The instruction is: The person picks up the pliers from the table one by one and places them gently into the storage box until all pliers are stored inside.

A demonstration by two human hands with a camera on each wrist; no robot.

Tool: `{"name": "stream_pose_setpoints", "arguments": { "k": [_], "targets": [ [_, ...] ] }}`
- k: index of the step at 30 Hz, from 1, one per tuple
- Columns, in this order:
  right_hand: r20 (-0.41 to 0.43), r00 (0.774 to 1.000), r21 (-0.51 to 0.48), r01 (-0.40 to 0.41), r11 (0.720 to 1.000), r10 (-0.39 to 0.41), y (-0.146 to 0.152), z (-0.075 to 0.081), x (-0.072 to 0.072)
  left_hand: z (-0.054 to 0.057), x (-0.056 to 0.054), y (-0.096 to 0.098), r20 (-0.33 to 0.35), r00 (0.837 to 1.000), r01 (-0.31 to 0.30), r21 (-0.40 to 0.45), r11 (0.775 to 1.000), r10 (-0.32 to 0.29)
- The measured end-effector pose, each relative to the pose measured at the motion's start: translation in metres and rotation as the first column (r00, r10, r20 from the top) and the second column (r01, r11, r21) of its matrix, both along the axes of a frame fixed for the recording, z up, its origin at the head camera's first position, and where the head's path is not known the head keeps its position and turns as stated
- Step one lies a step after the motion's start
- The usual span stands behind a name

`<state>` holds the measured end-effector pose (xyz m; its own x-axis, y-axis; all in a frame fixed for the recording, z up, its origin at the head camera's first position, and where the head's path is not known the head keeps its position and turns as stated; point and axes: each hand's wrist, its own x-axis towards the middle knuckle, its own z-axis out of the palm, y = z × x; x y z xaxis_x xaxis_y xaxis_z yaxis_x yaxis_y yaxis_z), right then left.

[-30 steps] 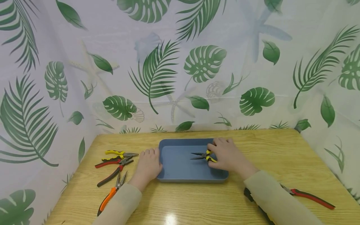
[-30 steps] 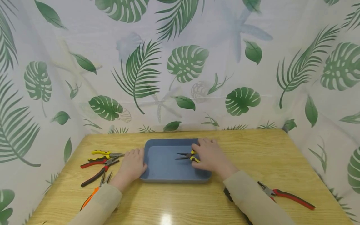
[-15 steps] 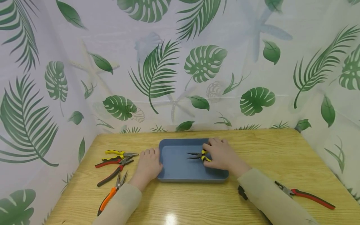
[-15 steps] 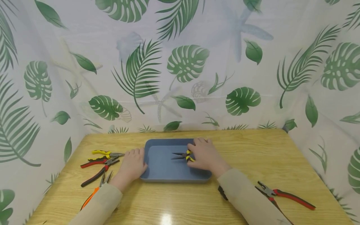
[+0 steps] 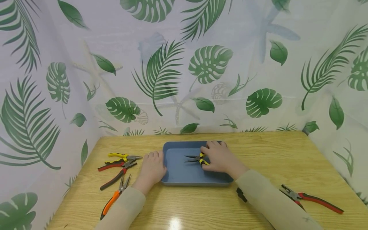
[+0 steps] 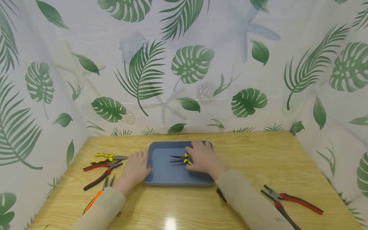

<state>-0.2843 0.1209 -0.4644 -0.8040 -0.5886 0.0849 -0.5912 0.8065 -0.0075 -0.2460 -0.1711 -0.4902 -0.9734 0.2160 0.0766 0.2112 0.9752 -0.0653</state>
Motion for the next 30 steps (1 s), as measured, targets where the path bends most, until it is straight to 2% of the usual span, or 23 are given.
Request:
{"name": "stream_pose_setpoints", "arguments": {
  "k": [11, 30],
  "targets": [
    [0.031, 0.999, -0.004, -0.015, 1.0, 0.016, -0.008, 0.001, -0.005, -0.001, -0.001, -0.001, -0.015, 1.0, 0.007, -0.007, 1.0, -0.007],
    [0.058, 0.998, 0.072, 0.012, 0.997, -0.017, -0.026, 0.004, -0.006, 0.002, 0.001, 0.001, -0.004, 1.0, 0.003, -0.017, 1.0, -0.003]
  ]
}}
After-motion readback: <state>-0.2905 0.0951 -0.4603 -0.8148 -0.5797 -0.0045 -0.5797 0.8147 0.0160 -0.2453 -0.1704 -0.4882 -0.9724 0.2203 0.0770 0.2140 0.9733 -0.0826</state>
